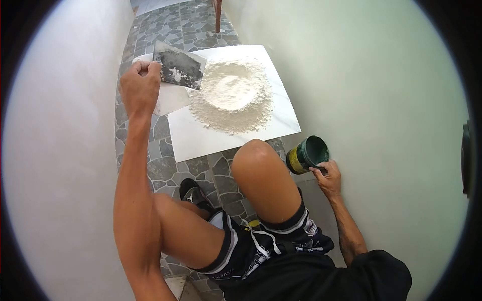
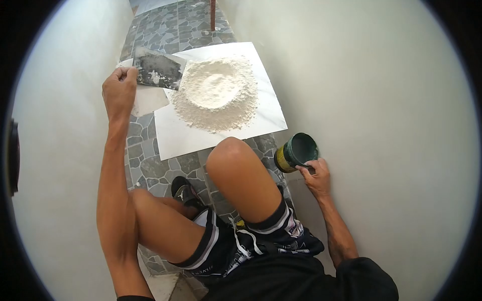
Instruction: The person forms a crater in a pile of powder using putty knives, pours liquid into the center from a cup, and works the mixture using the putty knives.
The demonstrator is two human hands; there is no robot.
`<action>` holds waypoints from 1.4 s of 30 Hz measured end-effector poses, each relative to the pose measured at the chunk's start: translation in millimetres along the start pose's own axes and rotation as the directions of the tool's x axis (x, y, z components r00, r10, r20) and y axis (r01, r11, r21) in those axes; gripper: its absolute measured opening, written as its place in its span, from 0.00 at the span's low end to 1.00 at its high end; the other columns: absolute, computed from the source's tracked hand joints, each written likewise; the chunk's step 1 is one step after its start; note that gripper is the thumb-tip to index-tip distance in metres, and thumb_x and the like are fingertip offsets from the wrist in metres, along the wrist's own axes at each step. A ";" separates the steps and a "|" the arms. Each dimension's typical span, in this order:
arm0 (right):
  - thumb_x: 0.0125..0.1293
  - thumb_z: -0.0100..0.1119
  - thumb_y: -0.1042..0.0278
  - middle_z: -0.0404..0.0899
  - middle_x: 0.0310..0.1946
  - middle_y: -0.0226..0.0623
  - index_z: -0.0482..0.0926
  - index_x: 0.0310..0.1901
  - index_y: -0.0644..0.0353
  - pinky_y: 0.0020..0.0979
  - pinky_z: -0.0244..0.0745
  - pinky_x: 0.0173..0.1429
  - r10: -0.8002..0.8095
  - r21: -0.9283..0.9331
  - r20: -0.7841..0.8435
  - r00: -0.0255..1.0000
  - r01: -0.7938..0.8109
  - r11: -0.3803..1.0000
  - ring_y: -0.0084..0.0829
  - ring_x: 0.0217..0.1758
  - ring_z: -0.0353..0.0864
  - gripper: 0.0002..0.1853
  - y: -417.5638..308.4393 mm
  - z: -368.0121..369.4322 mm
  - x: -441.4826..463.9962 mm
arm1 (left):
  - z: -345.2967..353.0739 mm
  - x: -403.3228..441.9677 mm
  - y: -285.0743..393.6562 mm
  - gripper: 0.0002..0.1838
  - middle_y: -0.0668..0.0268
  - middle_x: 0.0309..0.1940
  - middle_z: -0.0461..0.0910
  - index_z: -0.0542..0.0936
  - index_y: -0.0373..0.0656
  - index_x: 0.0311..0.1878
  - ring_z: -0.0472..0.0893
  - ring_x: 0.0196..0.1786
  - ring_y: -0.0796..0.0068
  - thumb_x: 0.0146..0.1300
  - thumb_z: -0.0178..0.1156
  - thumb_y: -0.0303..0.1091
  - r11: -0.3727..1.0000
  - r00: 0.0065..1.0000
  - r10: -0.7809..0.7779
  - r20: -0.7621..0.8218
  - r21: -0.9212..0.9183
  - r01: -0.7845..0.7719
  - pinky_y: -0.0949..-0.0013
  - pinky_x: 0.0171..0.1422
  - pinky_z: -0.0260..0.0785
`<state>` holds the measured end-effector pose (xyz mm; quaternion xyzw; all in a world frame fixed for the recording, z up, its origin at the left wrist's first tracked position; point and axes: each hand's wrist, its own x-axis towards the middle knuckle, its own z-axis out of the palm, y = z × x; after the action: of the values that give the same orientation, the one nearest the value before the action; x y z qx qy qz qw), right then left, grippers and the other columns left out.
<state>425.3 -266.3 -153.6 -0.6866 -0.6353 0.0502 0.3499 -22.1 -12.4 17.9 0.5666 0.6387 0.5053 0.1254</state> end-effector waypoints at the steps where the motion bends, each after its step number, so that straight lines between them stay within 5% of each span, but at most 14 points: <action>1: 0.54 0.78 0.70 0.73 0.30 0.37 0.79 0.35 0.60 0.34 0.72 0.34 0.005 0.002 -0.002 1.000 -0.005 1.000 0.34 0.31 0.75 0.13 1.9 -0.2 0.6 | -1.2 -1.2 1.3 0.15 0.61 0.29 0.86 0.86 0.35 0.36 0.82 0.32 0.68 0.59 0.63 0.40 1.000 1.000 0.012 -0.012 -0.009 -0.012 0.65 0.46 0.73; 11: 0.52 0.78 0.73 0.74 0.30 0.37 0.79 0.35 0.61 0.33 0.72 0.35 -0.013 -0.003 0.032 0.999 0.013 1.000 0.34 0.33 0.76 0.14 -26.5 -23.8 31.3 | -5.3 -4.7 22.2 0.14 0.60 0.29 0.86 0.86 0.35 0.37 0.82 0.31 0.69 0.62 0.62 0.39 0.995 0.995 0.094 0.016 -0.027 -0.094 0.65 0.43 0.74; 18: 0.49 0.81 0.71 0.75 0.30 0.37 0.75 0.32 0.61 0.33 0.72 0.37 -0.127 -0.060 0.037 0.991 0.130 0.990 0.35 0.33 0.75 0.18 -68.4 -57.2 74.7 | 0.8 -1.2 22.1 0.13 0.59 0.29 0.87 0.86 0.36 0.37 0.84 0.32 0.66 0.62 0.62 0.38 0.993 0.992 0.118 0.050 0.003 -0.119 0.65 0.44 0.74; 21: 0.48 0.81 0.69 0.74 0.29 0.36 0.74 0.31 0.61 0.33 0.71 0.37 -0.249 -0.068 0.006 0.968 0.249 0.966 0.35 0.32 0.74 0.20 -87.7 -67.3 99.7 | 4.8 0.8 15.9 0.14 0.62 0.30 0.86 0.85 0.35 0.40 0.80 0.33 0.73 0.64 0.62 0.38 0.990 0.989 0.138 0.052 0.026 -0.139 0.68 0.44 0.72; 24: 0.47 0.82 0.65 0.72 0.27 0.35 0.73 0.30 0.61 0.33 0.71 0.37 -0.308 -0.093 0.015 0.951 0.308 0.947 0.34 0.31 0.73 0.22 -106.4 -75.3 124.7 | 6.8 3.6 14.6 0.13 0.56 0.31 0.87 0.86 0.38 0.36 0.86 0.35 0.59 0.60 0.62 0.38 0.989 0.989 0.144 0.042 0.033 -0.145 0.61 0.45 0.75; 30: 0.50 0.82 0.57 0.72 0.27 0.32 0.73 0.30 0.62 0.29 0.72 0.31 -0.450 -0.125 0.044 0.892 0.452 0.883 0.26 0.28 0.73 0.24 -136.9 -74.5 168.7 | 9.0 2.3 10.4 0.14 0.55 0.33 0.87 0.86 0.39 0.36 0.86 0.38 0.54 0.61 0.60 0.40 0.987 0.989 0.118 0.084 0.100 -0.126 0.57 0.48 0.75; 38: 0.52 0.81 0.57 0.74 0.26 0.33 0.74 0.29 0.62 0.30 0.72 0.32 -0.444 -0.207 0.119 0.888 0.459 0.864 0.26 0.28 0.73 0.22 -161.4 -62.7 214.1 | 4.3 1.6 7.3 0.15 0.55 0.35 0.87 0.86 0.39 0.37 0.86 0.41 0.53 0.59 0.59 0.42 0.982 0.987 0.119 0.104 0.133 -0.132 0.55 0.50 0.76; 42: 0.50 0.79 0.44 0.78 0.26 0.34 0.79 0.29 0.62 0.30 0.77 0.29 -0.503 -0.296 0.149 0.851 0.524 0.799 0.26 0.25 0.77 0.27 -159.4 -54.4 239.9 | 6.1 2.8 4.3 0.15 0.56 0.35 0.87 0.86 0.39 0.37 0.86 0.41 0.54 0.59 0.59 0.41 0.980 0.989 0.123 0.088 0.145 -0.135 0.56 0.50 0.76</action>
<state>364.8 -79.5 64.1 -0.5348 -0.8075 -0.1304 0.2119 -16.0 -7.6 19.7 0.6340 0.6314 0.4403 0.0743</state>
